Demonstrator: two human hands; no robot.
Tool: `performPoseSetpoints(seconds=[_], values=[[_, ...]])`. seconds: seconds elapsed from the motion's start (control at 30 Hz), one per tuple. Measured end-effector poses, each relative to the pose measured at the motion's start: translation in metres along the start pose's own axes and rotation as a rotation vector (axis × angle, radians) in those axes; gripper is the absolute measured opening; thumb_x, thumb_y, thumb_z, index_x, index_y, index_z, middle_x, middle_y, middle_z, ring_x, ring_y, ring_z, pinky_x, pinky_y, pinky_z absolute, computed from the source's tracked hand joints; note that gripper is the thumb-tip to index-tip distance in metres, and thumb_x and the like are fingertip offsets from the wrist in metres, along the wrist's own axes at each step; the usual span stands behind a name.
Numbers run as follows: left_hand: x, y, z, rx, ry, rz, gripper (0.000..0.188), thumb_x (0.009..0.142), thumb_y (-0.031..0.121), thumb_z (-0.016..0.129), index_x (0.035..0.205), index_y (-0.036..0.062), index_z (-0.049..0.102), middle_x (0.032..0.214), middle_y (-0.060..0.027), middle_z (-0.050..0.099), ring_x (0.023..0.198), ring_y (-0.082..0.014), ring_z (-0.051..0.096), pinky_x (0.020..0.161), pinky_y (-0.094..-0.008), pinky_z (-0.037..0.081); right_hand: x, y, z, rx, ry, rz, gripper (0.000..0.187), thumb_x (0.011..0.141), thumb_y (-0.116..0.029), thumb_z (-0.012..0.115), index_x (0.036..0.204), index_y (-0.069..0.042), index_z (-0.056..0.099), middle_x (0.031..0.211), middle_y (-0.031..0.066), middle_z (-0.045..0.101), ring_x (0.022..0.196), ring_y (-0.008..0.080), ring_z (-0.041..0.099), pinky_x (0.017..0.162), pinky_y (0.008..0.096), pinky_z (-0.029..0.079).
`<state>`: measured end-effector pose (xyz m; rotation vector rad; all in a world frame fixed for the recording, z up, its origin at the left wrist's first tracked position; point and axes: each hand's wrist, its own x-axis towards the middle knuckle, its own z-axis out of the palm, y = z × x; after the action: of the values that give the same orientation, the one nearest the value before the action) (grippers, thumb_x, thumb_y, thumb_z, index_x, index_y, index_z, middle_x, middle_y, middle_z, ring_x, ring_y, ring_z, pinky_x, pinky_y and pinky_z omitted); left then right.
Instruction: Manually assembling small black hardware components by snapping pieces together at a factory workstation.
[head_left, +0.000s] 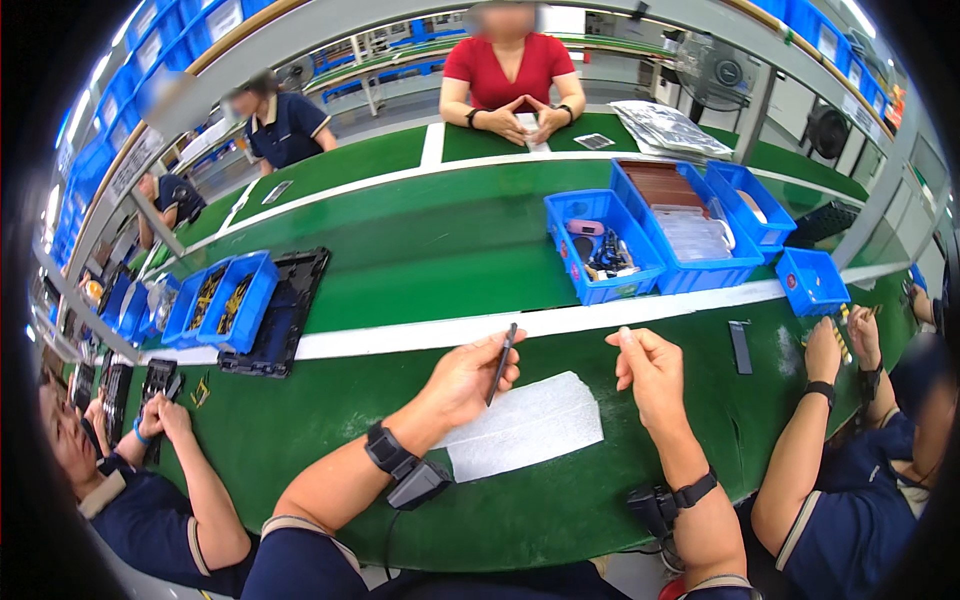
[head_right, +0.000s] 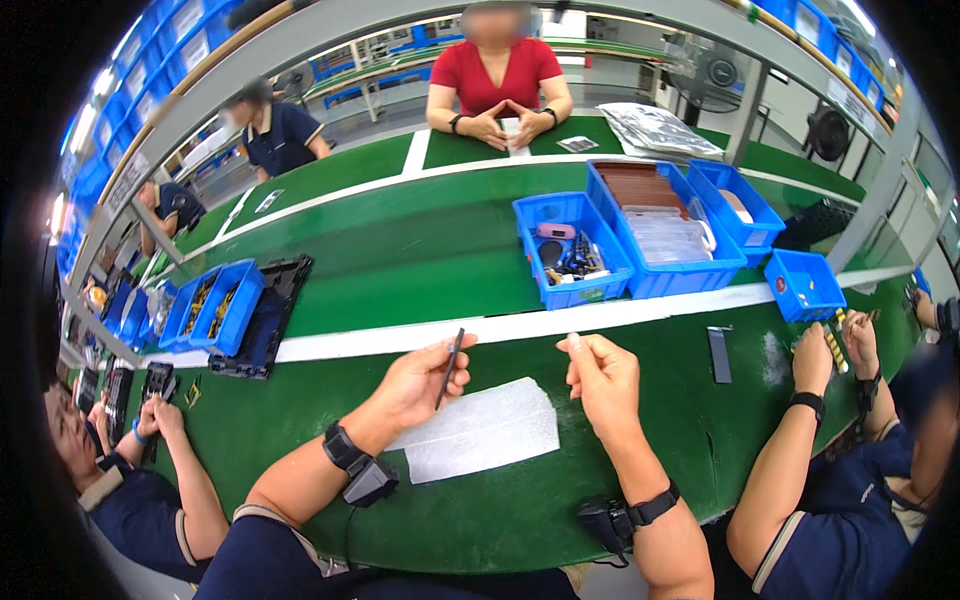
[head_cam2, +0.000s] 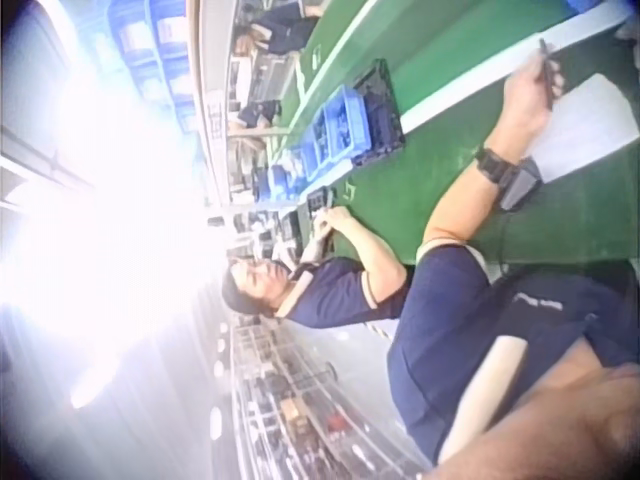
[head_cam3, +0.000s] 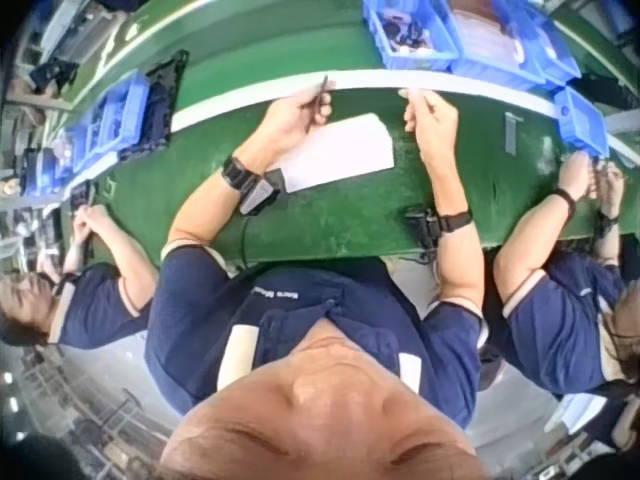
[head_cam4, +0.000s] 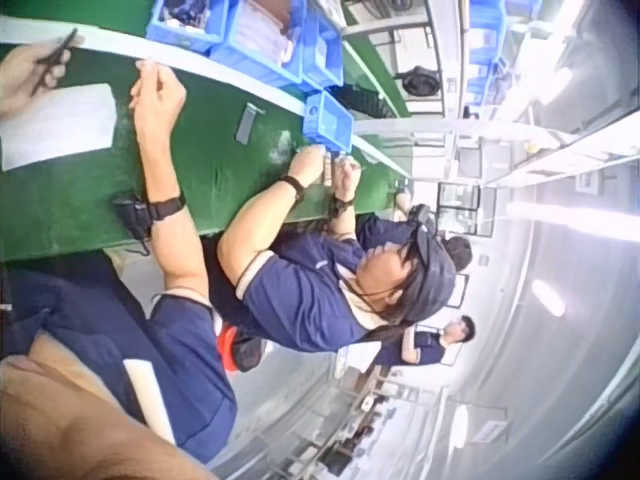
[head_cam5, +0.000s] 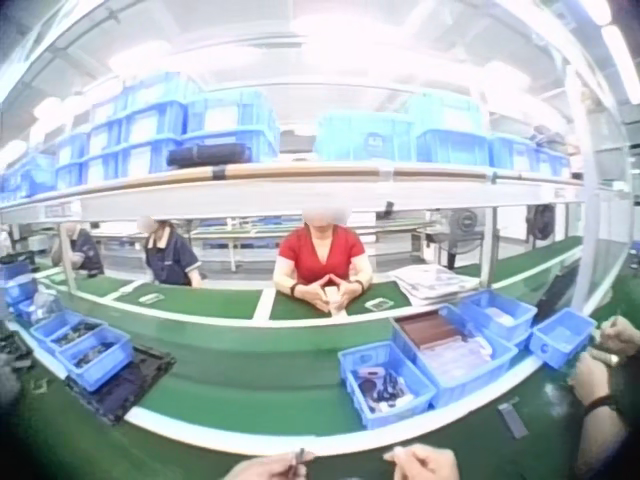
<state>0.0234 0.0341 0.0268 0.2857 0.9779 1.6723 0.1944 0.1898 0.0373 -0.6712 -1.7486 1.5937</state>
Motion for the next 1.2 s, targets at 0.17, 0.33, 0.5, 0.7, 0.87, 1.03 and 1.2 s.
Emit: performPoseSetpoints(seconds=[0.17,0.33,0.5,0.7,0.87,1.03,1.2], values=[[-0.033,0.028,-0.058,0.215,0.098,0.22,0.028,0.088,0.01,0.051,0.114,0.0,0.051,0.093,-0.0053,0.059,0.079,-0.0123,0.057,0.073,-0.0256,0.049,-0.003,-0.01,-0.002,-0.026,0.017,-0.031,0.017,0.086,-0.013,0.056,0.083,0.001,0.063,0.056,-0.0011,0.051,0.047,0.0025,0.043,0.042,0.0165,0.034],[-0.106,0.063,-0.113,0.548,0.422,0.266,0.035,0.085,0.001,0.054,0.12,0.0004,0.048,0.089,0.0035,0.055,0.072,-0.0024,0.053,0.058,-0.0139,0.043,-0.012,-0.048,0.011,-0.348,-0.074,-0.216,0.011,0.081,-0.008,0.06,0.079,0.003,0.063,0.058,-0.0007,0.054,0.051,0.0029,0.047,0.046,0.018,0.034],[-0.164,0.074,-0.149,0.843,0.75,0.234,0.038,0.082,0.002,0.058,0.119,0.0044,0.051,0.094,0.0006,0.057,0.07,-0.0029,0.051,0.056,-0.0169,0.041,0.007,-0.051,0.006,-0.423,-0.019,-0.255,0.014,0.082,-0.011,0.059,0.079,0.002,0.063,0.059,-0.0002,0.054,0.051,0.0038,0.046,0.046,0.0188,0.034],[-0.171,0.078,-0.155,1.496,0.907,0.422,0.036,0.077,0.008,0.064,0.112,0.0038,0.057,0.105,-0.0075,0.059,0.085,-0.0166,0.056,0.07,-0.0266,0.048,0.03,-0.026,-0.035,-0.558,0.134,-0.17,0.017,0.083,-0.015,0.058,0.079,0.001,0.062,0.056,-0.0013,0.051,0.049,0.0033,0.042,0.043,0.019,0.031],[-0.128,0.068,-0.095,1.087,0.522,0.414,0.034,0.078,0.007,0.063,0.111,-0.0007,0.056,0.102,-0.0044,0.057,0.092,-0.0123,0.05,0.077,-0.0258,0.045,0.049,-0.001,-0.075,-0.896,0.308,-0.3,0.017,0.079,-0.017,0.059,0.078,0.0,0.064,0.066,0.0149,0.061,0.058,0.024,0.059,0.058,0.0328,0.045],[-0.08,0.033,-0.017,0.748,0.111,0.265,0.031,0.08,0.005,0.061,0.11,-0.001,0.055,0.098,-0.0052,0.059,0.088,-0.0092,0.054,0.081,-0.0243,0.044,0.059,0.003,-0.129,-0.923,0.674,-0.099,0.019,0.074,-0.023,0.063,0.081,-0.005,0.067,0.073,0.0133,0.064,0.07,0.03,0.062,0.066,0.0389,0.048],[-0.024,-0.002,0.039,0.696,-0.15,0.066,0.031,0.081,0.007,0.062,0.11,-0.0017,0.055,0.098,-0.0084,0.061,0.09,-0.0115,0.056,0.083,-0.0247,0.044,0.037,0.014,-0.207,-1.074,0.814,0.262,0.025,0.069,-0.029,0.068,0.084,-0.009,0.068,0.082,0.0121,0.066,0.078,0.0286,0.063,0.071,0.0391,0.049]])
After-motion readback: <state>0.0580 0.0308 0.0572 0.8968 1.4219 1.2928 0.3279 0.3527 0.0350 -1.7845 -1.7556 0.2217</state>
